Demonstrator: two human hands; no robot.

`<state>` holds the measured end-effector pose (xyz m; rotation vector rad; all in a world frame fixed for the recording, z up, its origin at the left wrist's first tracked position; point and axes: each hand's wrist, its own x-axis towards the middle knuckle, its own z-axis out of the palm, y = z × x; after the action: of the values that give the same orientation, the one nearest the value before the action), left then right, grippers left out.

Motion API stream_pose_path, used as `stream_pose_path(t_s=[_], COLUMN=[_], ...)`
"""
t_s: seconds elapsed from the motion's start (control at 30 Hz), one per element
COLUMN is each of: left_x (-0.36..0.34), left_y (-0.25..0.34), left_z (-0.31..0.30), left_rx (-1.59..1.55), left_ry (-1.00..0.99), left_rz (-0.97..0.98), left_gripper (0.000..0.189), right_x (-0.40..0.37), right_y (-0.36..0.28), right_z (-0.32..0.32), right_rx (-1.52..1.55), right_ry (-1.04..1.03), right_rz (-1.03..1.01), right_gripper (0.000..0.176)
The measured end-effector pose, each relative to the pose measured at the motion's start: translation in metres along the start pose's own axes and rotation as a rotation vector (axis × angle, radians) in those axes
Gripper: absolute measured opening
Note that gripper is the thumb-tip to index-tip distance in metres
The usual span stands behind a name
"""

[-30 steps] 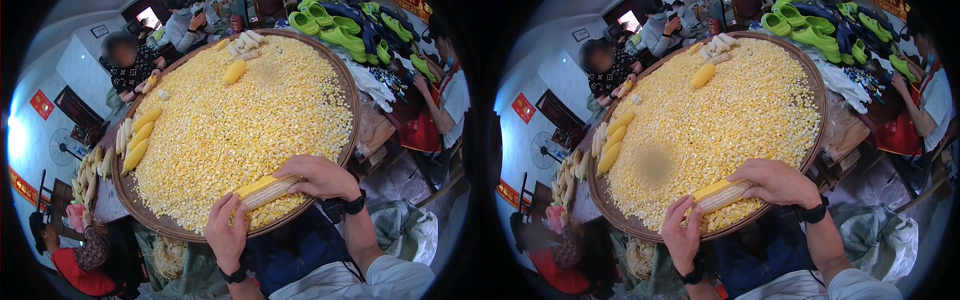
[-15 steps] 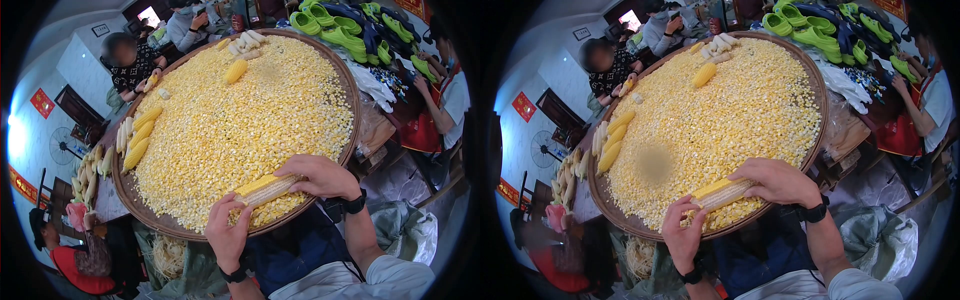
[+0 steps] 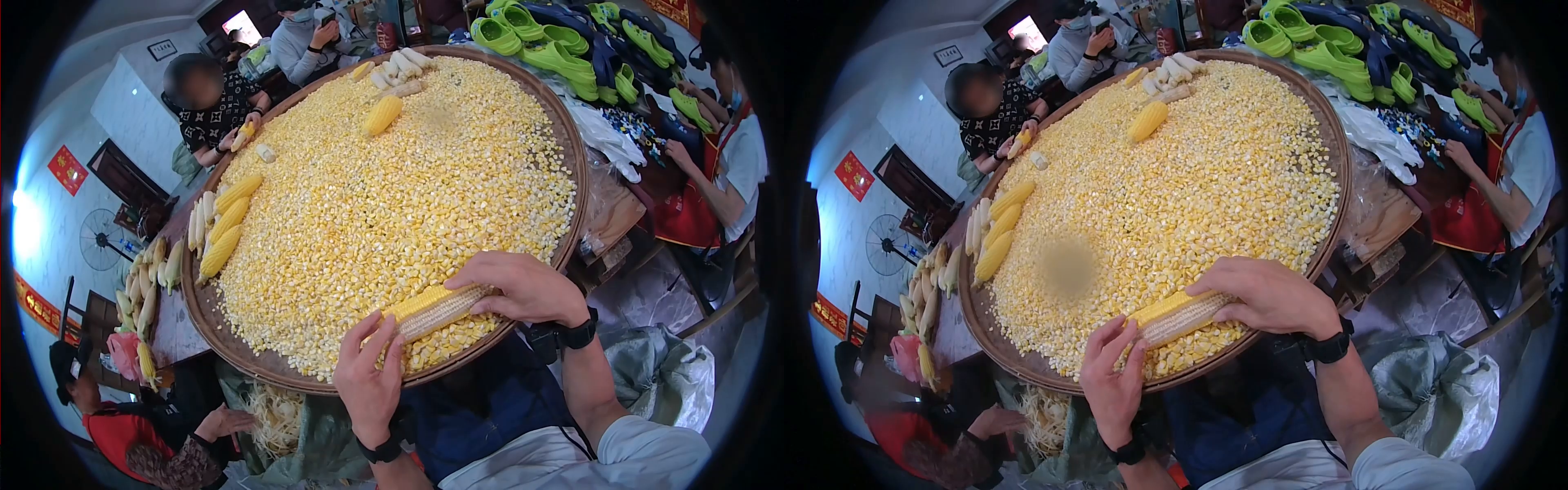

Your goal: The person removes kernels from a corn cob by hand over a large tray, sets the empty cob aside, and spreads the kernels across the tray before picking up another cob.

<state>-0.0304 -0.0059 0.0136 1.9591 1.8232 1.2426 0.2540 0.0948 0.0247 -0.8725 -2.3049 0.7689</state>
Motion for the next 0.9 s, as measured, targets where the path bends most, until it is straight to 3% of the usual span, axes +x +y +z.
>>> stream_pose_path(t_s=[0.73,0.9], left_x=[-0.004,-0.005], left_y=[-0.011,-0.009], left_z=[-0.002,-0.001], left_rx=[-0.025,-0.031], left_ry=[0.005,-0.006], left_rz=[0.130,0.076], left_gripper=[0.020,0.023], right_x=[0.001,0.001], right_y=[0.000,0.001], right_z=[0.000,0.001], right_rx=[-0.007,-0.003], right_ry=[-0.003,-0.003], right_rz=[0.007,0.007], right_gripper=[0.052,0.052])
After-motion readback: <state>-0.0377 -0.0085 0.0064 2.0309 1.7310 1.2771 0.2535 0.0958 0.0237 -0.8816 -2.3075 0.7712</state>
